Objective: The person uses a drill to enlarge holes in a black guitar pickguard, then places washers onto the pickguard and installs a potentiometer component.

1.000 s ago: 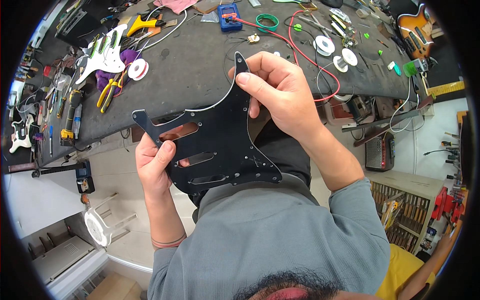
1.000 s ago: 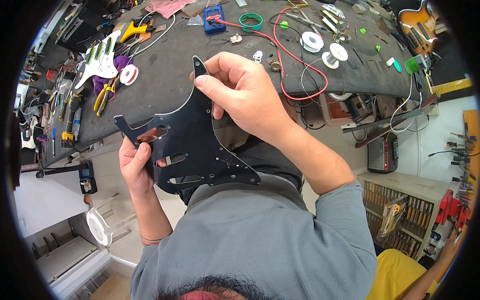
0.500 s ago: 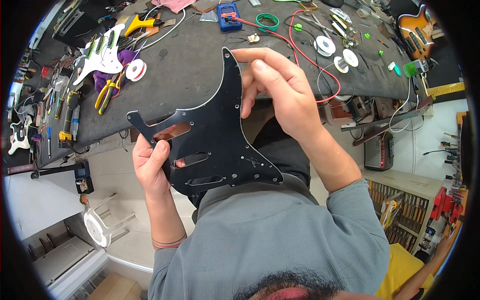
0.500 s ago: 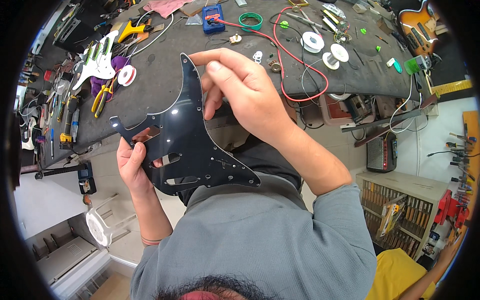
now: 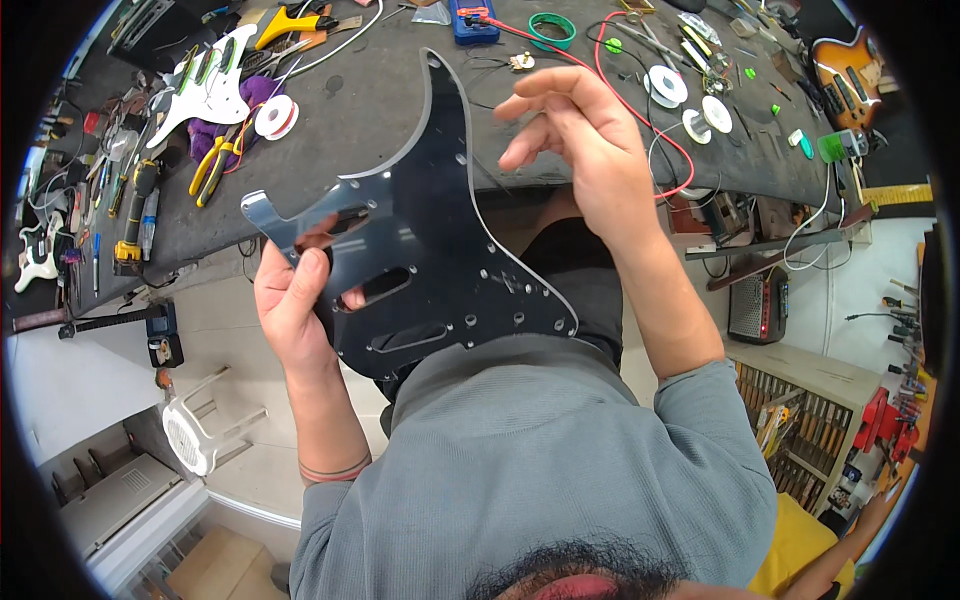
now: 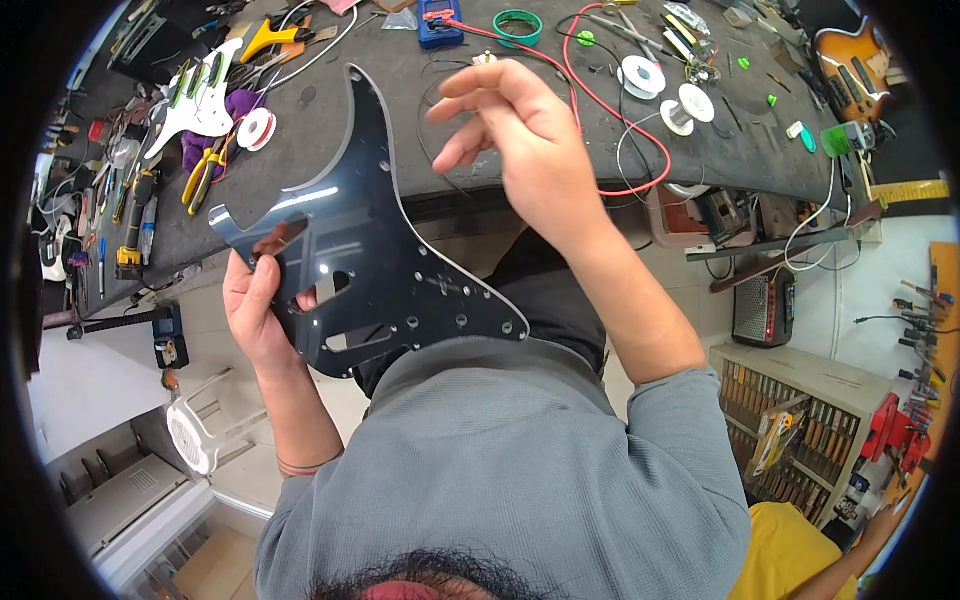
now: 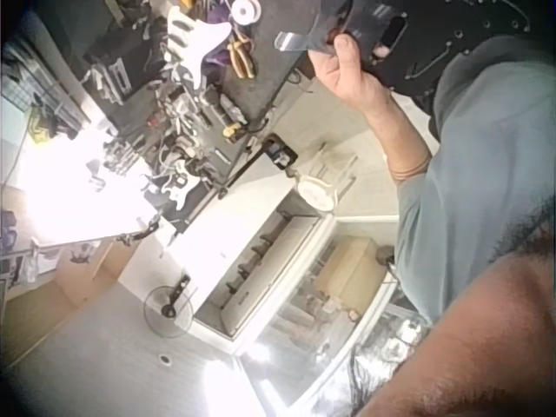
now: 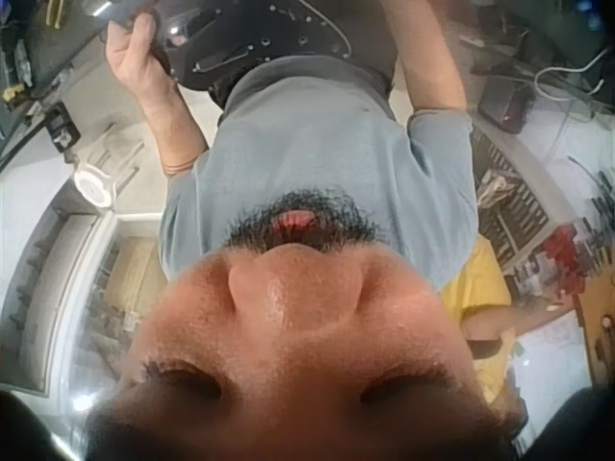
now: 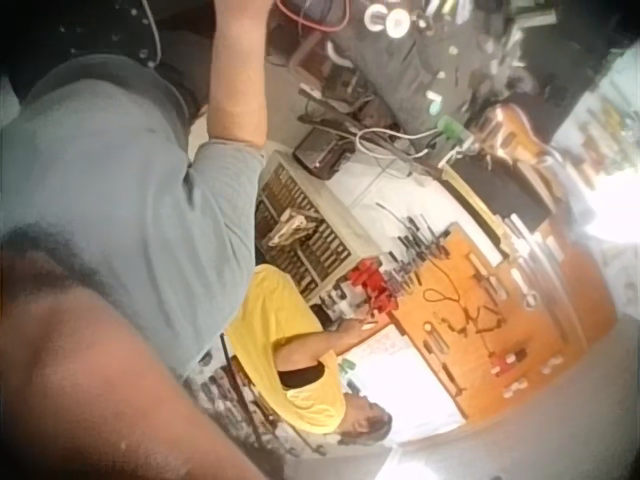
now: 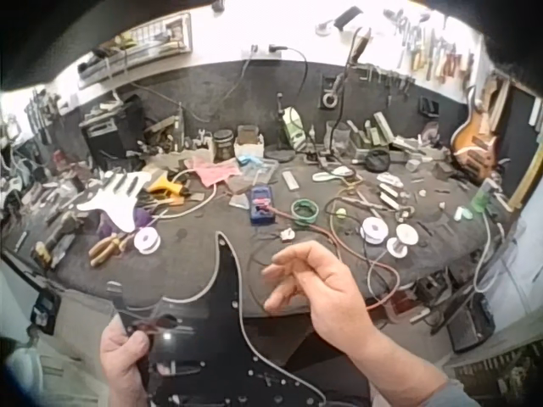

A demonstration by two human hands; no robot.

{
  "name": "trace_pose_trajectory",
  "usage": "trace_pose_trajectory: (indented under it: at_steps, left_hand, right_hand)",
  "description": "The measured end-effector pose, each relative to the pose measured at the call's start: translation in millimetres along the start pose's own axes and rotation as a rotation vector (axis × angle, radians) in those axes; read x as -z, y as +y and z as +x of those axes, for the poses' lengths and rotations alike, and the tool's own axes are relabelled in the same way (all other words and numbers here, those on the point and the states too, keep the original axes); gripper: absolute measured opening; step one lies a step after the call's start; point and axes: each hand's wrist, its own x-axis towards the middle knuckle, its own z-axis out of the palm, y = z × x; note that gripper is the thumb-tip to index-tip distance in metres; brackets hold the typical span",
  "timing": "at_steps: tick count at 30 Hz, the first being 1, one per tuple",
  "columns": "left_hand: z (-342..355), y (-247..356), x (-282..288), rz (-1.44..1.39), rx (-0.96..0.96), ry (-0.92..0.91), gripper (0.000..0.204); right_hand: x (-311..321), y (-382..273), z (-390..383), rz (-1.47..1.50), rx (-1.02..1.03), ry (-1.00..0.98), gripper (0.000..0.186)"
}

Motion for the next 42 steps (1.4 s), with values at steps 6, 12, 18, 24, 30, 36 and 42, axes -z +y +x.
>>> trace_pose_trajectory:
  at_steps: [6,12,18,24,30,36,42]
  left_hand:
    - [3.6,6.0,18.4,-0.036,-0.086,0.123,0.046]
    - [6.6,5.3,27.1,-0.059,-0.129,0.169,0.046]
    - [4.8,6.3,22.0,-0.087,-0.156,0.212,0.050]
    - [5.1,2.9,24.8,-0.169,-0.124,0.149,0.061]
    - [5.4,-5.8,24.0,-0.275,-0.151,0.122,0.060]
    - [0.4,-13.9,30.6,-0.407,-0.170,0.102,0.060]
    - [10.5,-20.9,24.3,-0.519,-0.158,0.047,0.058]
  right_hand:
    - [35.4,10.8,-16.7,-0.145,0.028,0.038,0.047]
    - [59.5,14.2,-50.7,-0.224,0.032,0.090,0.037]
    - [69.6,28.5,-88.4,-0.843,0.240,0.009,0.046]
    - [67.7,19.9,-104.9,-1.222,0.495,-0.092,0.043]
    - [68.4,42.7,-134.5,-0.995,0.213,-0.157,0.045]
    - [144.5,150.8,-199.3,-1.045,-0.097,-0.145,0.062]
    - [229.8,242.2,-308.6,-0.330,-0.842,0.464,0.082]
